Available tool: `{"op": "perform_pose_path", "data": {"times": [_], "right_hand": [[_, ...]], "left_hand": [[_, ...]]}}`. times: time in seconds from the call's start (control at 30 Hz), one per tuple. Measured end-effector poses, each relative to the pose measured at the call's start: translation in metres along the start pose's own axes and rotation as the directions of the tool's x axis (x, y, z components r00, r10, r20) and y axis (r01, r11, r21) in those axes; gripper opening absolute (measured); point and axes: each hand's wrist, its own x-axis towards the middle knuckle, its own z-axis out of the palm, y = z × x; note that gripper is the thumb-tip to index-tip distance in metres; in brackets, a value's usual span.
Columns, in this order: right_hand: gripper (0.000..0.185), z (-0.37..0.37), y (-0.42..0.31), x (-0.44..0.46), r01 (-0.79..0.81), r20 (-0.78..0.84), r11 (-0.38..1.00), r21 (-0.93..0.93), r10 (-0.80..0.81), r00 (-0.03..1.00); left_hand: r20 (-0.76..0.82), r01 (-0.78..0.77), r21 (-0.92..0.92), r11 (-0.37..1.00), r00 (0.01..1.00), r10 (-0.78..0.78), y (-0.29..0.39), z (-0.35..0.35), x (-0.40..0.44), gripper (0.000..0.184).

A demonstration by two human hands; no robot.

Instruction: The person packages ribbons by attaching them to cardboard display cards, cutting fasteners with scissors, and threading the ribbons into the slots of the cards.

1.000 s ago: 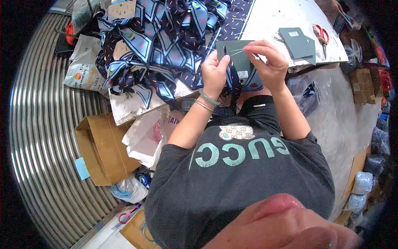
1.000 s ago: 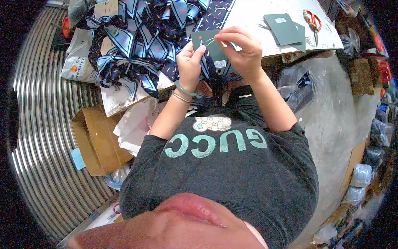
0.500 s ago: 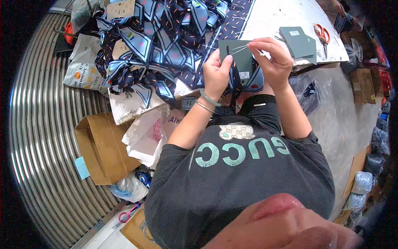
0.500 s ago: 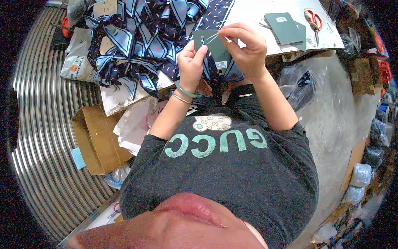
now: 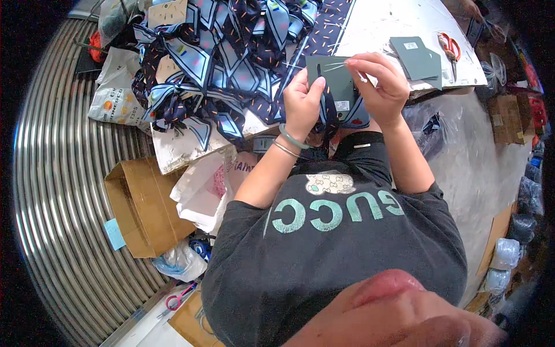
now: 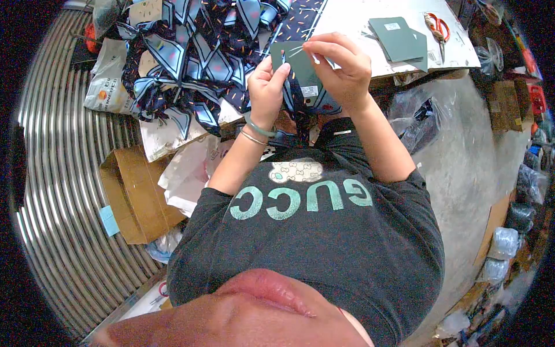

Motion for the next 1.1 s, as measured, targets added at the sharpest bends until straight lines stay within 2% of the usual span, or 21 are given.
{"op": "perform_pose_path", "data": {"times": [0.37,0.57,0.67,0.73,0.77,0.87,0.93,1.1], "right_hand": [[0.018,0.004,0.005,-0.002,0.026,0.028,0.999,-0.036,-0.025,0.999],[0.017,0.013,0.005,-0.014,0.060,0.064,0.997,-0.050,-0.056,0.996],[0.017,0.015,0.005,-0.015,0.067,0.064,0.996,-0.053,-0.063,0.996],[0.017,0.017,0.006,-0.018,0.132,0.131,0.974,-0.182,-0.109,0.985],[0.017,0.019,0.006,-0.019,0.133,0.129,0.974,-0.183,-0.110,0.985],[0.017,0.022,0.006,-0.023,0.111,0.156,0.964,-0.240,-0.075,0.985],[0.017,0.024,0.008,-0.024,0.000,0.062,0.986,-0.168,0.011,0.998],[0.015,0.016,-0.006,-0.016,-0.102,0.058,0.995,-0.014,0.103,0.993]], "left_hand": [[-0.016,-0.010,-0.033,0.999,1.000,0.010,-0.005,-0.001,0.001,0.025],[0.001,0.062,-0.078,0.995,0.998,-0.062,-0.004,-0.004,0.002,0.023],[0.000,0.066,-0.168,0.984,0.998,-0.067,-0.001,-0.001,0.002,0.024],[-0.021,0.065,-0.172,0.983,0.997,-0.069,-0.002,0.000,0.002,0.024],[-0.019,0.064,-0.171,0.983,0.997,-0.068,-0.003,0.000,0.002,0.024],[-0.024,0.048,-0.139,0.989,0.998,-0.052,-0.012,-0.003,0.001,0.020],[-0.038,0.079,-0.158,0.984,0.996,-0.086,-0.014,-0.006,0.001,0.018],[-0.030,0.093,-0.136,0.986,0.995,-0.098,-0.014,-0.005,0.000,0.015]]}}
